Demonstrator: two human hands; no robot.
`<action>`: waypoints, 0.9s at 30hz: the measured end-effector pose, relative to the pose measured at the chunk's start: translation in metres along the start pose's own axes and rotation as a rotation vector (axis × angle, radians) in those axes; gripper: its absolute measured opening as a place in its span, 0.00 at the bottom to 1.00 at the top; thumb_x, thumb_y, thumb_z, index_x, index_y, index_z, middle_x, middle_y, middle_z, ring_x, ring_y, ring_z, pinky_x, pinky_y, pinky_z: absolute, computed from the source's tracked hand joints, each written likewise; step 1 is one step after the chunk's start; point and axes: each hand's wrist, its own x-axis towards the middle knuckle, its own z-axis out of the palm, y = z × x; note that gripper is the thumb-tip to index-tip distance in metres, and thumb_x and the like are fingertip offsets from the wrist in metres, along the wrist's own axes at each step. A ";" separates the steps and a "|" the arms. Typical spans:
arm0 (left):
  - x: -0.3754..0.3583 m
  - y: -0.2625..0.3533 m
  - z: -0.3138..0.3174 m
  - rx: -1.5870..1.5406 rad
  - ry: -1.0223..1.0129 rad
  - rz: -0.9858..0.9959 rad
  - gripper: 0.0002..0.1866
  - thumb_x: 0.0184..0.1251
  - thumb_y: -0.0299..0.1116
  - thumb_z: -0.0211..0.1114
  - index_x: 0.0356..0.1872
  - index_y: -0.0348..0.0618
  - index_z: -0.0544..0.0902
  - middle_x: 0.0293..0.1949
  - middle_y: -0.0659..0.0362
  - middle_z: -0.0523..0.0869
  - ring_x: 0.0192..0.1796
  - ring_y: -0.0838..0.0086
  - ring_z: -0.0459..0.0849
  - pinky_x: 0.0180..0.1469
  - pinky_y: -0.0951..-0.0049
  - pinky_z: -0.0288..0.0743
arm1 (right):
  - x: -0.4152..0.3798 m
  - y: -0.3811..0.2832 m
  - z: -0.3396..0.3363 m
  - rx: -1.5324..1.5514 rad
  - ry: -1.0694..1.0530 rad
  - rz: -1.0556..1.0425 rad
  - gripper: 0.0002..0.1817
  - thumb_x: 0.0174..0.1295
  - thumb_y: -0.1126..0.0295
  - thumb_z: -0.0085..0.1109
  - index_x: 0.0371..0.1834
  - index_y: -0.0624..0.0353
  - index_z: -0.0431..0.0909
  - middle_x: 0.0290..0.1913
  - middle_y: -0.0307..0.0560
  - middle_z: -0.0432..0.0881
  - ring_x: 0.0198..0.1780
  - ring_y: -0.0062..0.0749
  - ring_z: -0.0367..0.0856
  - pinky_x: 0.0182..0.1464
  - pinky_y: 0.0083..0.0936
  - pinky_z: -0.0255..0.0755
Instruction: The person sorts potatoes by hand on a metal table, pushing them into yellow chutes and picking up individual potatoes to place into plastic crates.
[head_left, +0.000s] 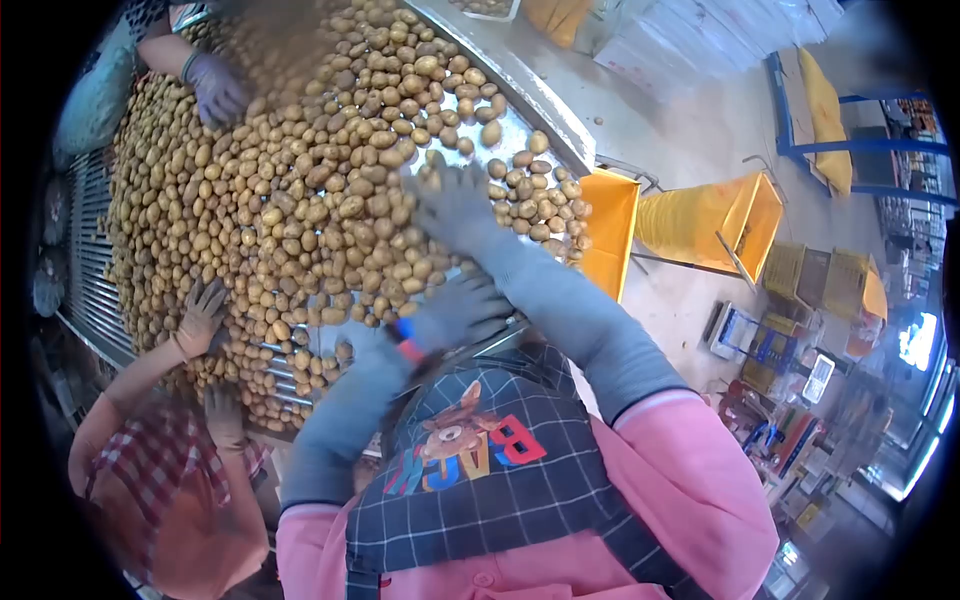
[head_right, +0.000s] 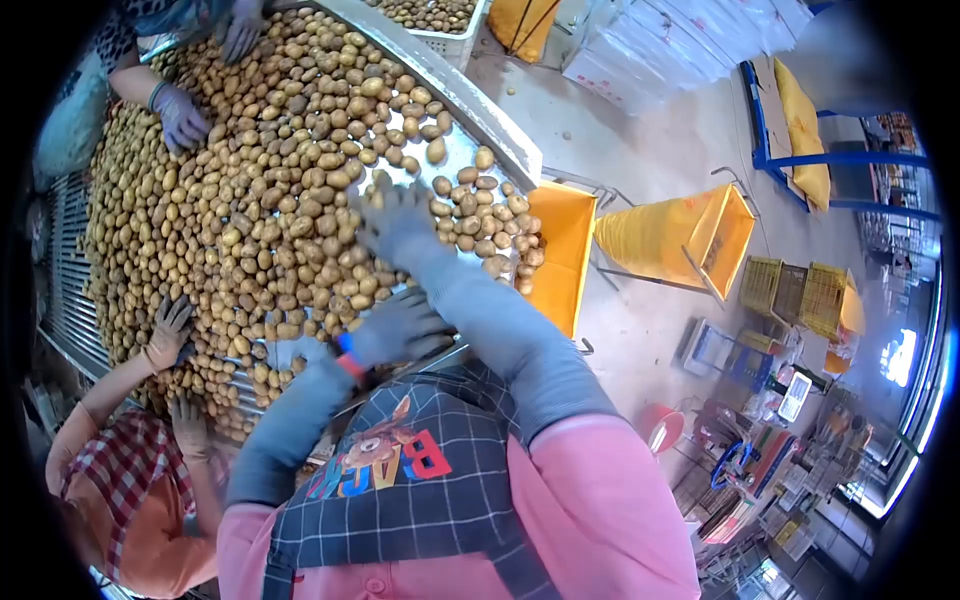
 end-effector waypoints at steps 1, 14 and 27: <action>-0.041 -0.018 0.008 0.037 0.268 0.204 0.24 0.63 0.48 0.69 0.58 0.51 0.81 0.68 0.52 0.76 0.67 0.48 0.76 0.70 0.45 0.63 | -0.022 0.001 0.012 -0.022 0.007 -0.129 0.29 0.71 0.41 0.46 0.72 0.33 0.70 0.77 0.56 0.61 0.78 0.54 0.58 0.80 0.57 0.40; -0.037 -0.005 0.038 0.250 0.379 -0.350 0.45 0.53 0.63 0.72 0.73 0.62 0.70 0.77 0.41 0.58 0.77 0.34 0.54 0.77 0.35 0.45 | 0.017 0.107 0.003 0.027 0.214 0.092 0.30 0.70 0.42 0.49 0.75 0.31 0.68 0.80 0.62 0.53 0.81 0.56 0.49 0.79 0.62 0.35; -0.208 -0.120 -0.058 0.485 0.697 -0.819 0.41 0.61 0.45 0.70 0.76 0.51 0.67 0.77 0.41 0.61 0.76 0.43 0.61 0.76 0.45 0.53 | -0.105 0.023 0.002 -0.071 -0.190 -0.524 0.31 0.70 0.46 0.51 0.76 0.34 0.64 0.81 0.44 0.56 0.82 0.44 0.50 0.81 0.56 0.37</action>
